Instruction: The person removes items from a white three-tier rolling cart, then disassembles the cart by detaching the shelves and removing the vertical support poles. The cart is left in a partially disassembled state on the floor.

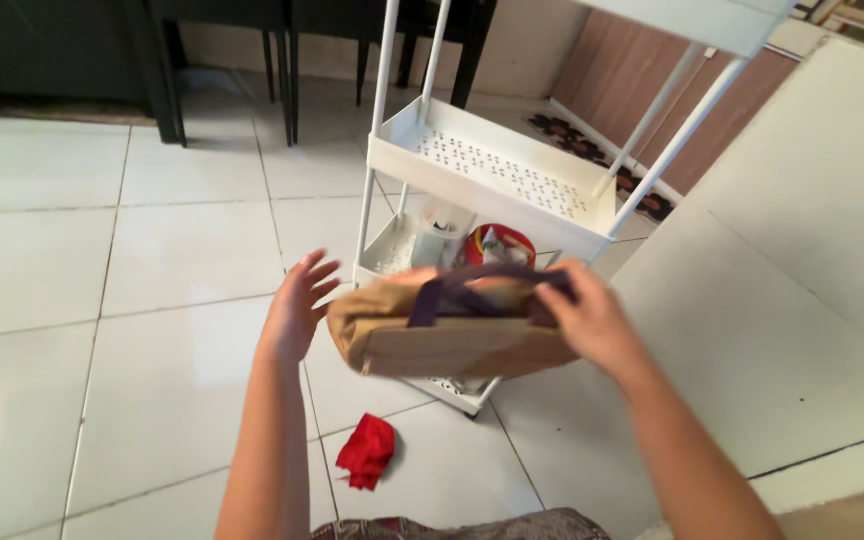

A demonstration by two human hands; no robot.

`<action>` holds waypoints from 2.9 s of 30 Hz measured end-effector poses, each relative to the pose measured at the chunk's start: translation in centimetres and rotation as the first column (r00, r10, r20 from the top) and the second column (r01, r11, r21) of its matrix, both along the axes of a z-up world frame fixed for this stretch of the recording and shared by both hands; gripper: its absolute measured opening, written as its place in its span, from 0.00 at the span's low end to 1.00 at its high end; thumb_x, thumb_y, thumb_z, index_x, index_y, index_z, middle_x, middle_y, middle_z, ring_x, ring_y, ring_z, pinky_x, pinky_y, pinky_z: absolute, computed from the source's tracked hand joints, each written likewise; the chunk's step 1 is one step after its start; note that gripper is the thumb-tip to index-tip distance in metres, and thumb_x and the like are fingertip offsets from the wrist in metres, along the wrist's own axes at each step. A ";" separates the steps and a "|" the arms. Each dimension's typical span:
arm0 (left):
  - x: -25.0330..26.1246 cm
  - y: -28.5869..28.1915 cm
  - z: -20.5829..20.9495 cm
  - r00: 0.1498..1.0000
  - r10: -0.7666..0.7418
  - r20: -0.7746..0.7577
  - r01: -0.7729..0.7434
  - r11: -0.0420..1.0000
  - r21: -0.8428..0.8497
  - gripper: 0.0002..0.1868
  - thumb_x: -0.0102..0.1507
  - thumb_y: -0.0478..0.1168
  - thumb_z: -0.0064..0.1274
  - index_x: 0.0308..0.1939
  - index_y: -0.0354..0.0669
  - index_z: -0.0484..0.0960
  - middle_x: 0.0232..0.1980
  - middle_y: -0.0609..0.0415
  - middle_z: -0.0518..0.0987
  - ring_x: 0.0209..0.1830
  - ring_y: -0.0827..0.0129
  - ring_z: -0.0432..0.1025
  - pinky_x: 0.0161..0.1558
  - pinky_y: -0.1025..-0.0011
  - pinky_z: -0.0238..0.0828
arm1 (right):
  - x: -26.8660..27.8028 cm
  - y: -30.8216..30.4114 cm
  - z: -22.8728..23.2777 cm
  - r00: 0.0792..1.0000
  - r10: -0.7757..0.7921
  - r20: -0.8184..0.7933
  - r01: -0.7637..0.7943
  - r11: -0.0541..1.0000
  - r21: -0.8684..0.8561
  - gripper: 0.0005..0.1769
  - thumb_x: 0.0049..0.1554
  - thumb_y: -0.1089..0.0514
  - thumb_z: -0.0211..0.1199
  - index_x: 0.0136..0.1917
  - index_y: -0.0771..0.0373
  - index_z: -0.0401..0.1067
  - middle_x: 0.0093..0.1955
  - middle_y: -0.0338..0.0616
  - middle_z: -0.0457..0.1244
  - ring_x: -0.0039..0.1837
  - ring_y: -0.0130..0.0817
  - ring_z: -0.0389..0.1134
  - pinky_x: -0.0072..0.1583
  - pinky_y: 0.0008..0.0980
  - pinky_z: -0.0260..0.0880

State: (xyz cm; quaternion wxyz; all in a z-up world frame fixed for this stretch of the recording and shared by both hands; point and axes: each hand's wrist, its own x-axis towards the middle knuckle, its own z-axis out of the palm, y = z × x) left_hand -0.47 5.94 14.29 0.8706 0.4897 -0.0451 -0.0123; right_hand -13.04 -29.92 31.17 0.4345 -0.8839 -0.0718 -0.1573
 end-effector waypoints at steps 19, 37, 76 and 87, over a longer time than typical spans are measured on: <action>1.7 -2.2 -5.3 0.985 0.158 -0.073 -0.125 0.934 0.334 0.24 0.64 0.44 0.50 0.63 0.36 0.76 0.54 0.49 0.82 0.56 0.62 0.75 0.58 0.68 0.68 | 0.5 -16.3 -21.6 0.972 -0.214 -0.102 0.034 0.551 -0.834 0.20 0.45 0.66 0.62 0.50 0.48 0.74 0.68 0.38 0.64 0.68 0.42 0.65 0.64 0.44 0.66; 7.5 -18.4 -7.0 0.956 0.190 0.224 -0.277 0.833 0.479 0.18 0.63 0.40 0.56 0.55 0.37 0.81 0.51 0.46 0.84 0.46 0.64 0.79 0.49 0.70 0.74 | 3.2 -4.6 -16.4 0.998 -0.067 0.007 0.061 0.845 -0.532 0.36 0.54 0.58 0.65 0.74 0.45 0.59 0.78 0.54 0.52 0.62 0.61 0.67 0.58 0.52 0.72; 7.8 -9.1 -6.0 0.908 0.418 0.030 -0.416 0.890 0.186 0.11 0.64 0.35 0.51 0.48 0.35 0.82 0.40 0.52 0.82 0.38 0.73 0.75 0.42 0.74 0.73 | 19.9 4.8 -7.5 0.881 -0.427 0.206 0.432 0.546 -0.718 0.37 0.54 0.36 0.59 0.72 0.54 0.64 0.74 0.51 0.57 0.75 0.54 0.55 0.69 0.66 0.52; 8.2 -9.5 -6.5 0.911 0.411 0.025 -0.411 0.904 0.116 0.11 0.64 0.36 0.52 0.49 0.36 0.81 0.44 0.51 0.83 0.42 0.71 0.75 0.44 0.73 0.72 | 22.3 8.0 -13.7 0.898 -0.017 0.440 0.282 0.789 -0.546 0.29 0.48 0.44 0.71 0.57 0.63 0.71 0.57 0.53 0.65 0.64 0.55 0.62 0.62 0.64 0.56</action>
